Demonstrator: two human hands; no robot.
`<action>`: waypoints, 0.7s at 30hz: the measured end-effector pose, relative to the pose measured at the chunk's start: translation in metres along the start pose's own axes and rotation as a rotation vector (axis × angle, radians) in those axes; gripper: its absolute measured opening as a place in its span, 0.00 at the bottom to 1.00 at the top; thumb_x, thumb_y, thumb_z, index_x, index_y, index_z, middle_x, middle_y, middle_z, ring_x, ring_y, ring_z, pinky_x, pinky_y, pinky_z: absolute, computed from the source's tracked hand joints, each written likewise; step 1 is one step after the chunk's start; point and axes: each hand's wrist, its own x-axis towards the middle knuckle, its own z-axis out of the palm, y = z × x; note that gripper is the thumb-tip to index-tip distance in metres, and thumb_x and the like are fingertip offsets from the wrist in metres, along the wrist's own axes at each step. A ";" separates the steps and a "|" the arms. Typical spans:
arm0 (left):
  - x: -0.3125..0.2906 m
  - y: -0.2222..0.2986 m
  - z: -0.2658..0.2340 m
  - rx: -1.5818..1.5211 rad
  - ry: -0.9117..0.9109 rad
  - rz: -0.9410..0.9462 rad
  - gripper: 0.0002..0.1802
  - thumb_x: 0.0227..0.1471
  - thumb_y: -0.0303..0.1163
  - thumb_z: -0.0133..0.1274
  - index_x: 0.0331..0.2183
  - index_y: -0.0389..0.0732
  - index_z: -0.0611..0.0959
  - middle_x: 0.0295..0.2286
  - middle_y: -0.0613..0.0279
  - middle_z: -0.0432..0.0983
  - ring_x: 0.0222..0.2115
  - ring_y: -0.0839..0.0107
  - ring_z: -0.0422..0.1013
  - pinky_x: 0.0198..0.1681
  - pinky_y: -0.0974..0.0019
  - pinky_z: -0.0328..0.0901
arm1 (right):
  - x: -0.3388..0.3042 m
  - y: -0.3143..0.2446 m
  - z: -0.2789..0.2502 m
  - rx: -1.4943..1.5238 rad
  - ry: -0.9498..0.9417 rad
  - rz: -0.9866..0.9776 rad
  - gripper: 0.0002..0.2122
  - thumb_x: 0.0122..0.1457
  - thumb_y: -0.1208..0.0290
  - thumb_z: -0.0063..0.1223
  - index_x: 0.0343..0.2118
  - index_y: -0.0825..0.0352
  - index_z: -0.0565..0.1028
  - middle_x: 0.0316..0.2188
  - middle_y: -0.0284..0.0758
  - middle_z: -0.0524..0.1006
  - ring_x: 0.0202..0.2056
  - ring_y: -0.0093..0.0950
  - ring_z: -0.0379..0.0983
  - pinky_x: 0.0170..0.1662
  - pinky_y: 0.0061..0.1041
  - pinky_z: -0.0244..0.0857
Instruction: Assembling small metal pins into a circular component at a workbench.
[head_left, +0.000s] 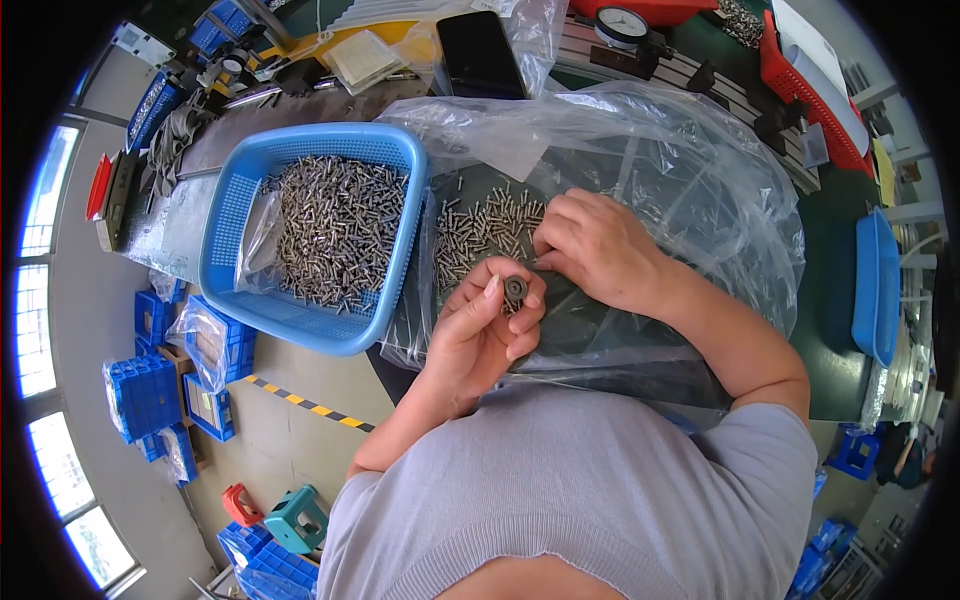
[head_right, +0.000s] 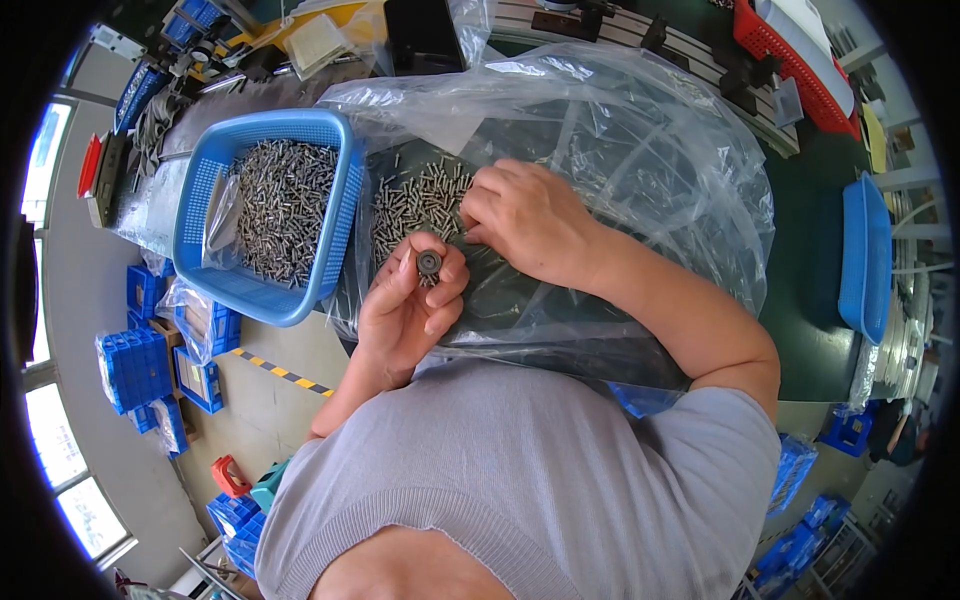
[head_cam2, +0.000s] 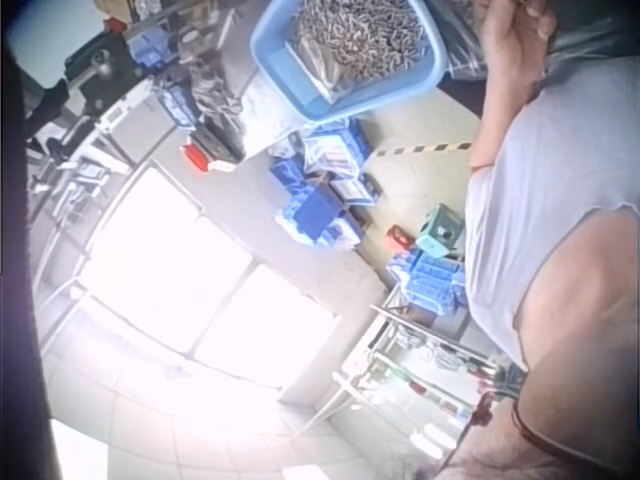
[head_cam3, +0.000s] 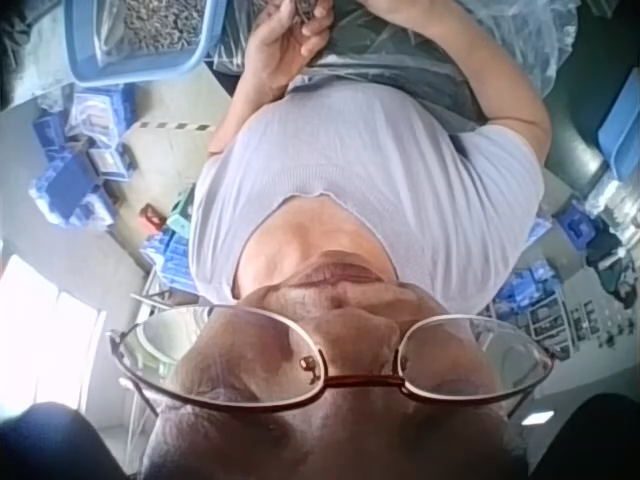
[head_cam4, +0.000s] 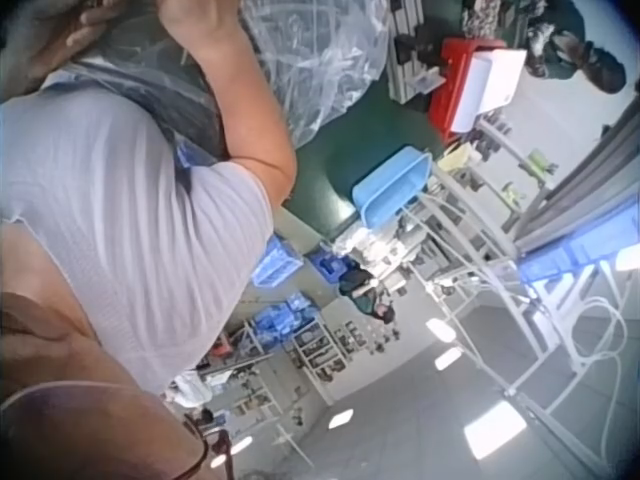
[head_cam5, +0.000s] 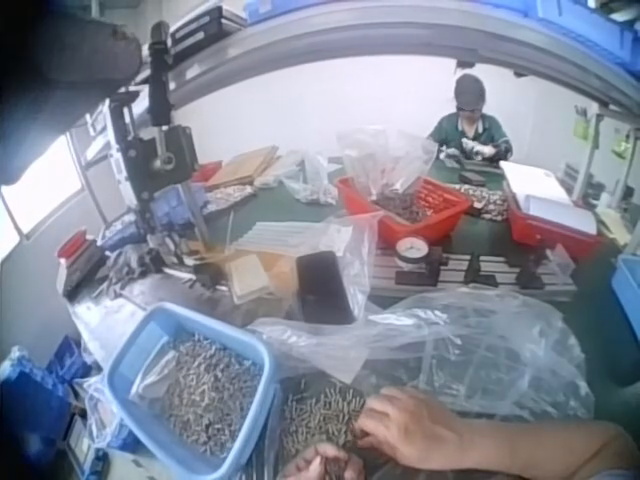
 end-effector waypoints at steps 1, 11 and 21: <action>0.000 0.000 0.000 0.000 -0.001 0.001 0.11 0.59 0.36 0.45 0.39 0.39 0.71 0.32 0.58 0.68 0.26 0.77 0.60 0.23 0.76 0.57 | 0.000 0.000 0.000 -0.016 0.006 0.002 0.08 0.42 0.76 0.60 0.25 0.64 0.71 0.26 0.33 0.69 0.31 0.35 0.68 0.33 0.32 0.63; -0.001 0.000 0.002 0.017 0.025 0.012 0.10 0.59 0.35 0.45 0.39 0.39 0.71 0.32 0.58 0.68 0.26 0.77 0.60 0.24 0.76 0.57 | 0.002 -0.009 -0.015 0.315 -0.048 0.242 0.07 0.50 0.73 0.57 0.28 0.67 0.70 0.26 0.35 0.73 0.32 0.35 0.71 0.34 0.30 0.64; 0.000 0.001 0.005 0.039 0.034 -0.004 0.11 0.59 0.36 0.45 0.39 0.39 0.72 0.33 0.60 0.68 0.25 0.79 0.59 0.24 0.76 0.57 | 0.006 -0.025 -0.031 0.585 -0.069 0.284 0.03 0.54 0.79 0.52 0.32 0.69 0.74 0.29 0.33 0.75 0.32 0.23 0.72 0.35 0.21 0.65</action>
